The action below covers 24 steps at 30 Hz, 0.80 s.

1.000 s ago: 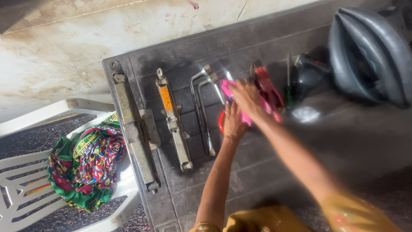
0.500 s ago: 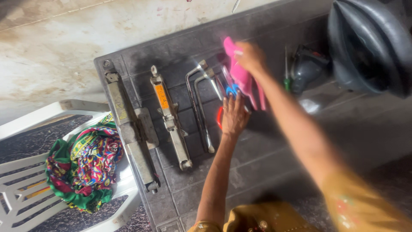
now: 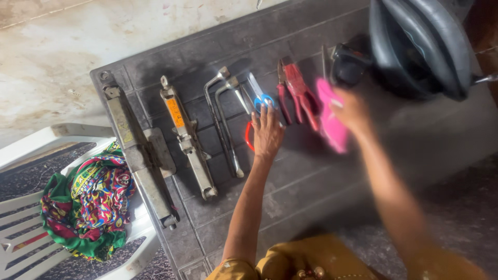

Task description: The person wipes various tools including scissors, pliers, and a mechanical jack with a pink cloth. They also clean a black plastic component on a dark table.

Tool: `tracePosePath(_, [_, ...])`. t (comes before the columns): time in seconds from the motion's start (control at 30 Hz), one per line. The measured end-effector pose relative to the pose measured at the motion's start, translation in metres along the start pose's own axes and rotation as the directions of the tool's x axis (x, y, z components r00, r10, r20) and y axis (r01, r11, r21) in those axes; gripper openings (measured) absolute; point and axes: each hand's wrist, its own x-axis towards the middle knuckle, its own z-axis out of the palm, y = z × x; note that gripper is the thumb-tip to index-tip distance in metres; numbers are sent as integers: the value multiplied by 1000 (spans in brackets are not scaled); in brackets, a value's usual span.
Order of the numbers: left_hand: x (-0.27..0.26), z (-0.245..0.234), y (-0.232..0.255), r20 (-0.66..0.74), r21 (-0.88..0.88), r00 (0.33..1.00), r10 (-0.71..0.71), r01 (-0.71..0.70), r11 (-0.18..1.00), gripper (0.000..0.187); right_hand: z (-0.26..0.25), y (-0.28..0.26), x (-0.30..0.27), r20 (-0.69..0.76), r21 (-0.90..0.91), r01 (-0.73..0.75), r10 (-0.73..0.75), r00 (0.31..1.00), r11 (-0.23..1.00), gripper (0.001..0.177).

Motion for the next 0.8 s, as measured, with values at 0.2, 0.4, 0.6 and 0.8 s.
tracePosePath(0.2, [-5,15,52,57,-82,998,37,-32,996,38,14,39,-93,-161,-159,140,-166,973,977,52])
tracePosePath(0.4, [19,22,107,144,-372,933,-331,361,855,44,52,74,-136,-211,-482,260,-399,892,837,43])
tracePosePath(0.6, [30,22,128,186,-322,861,-474,509,798,47,39,61,-131,-66,-439,254,-312,948,862,53])
tracePosePath(0.8, [29,32,141,97,-384,838,-537,529,757,50,43,72,-115,-148,-411,280,-367,918,868,51])
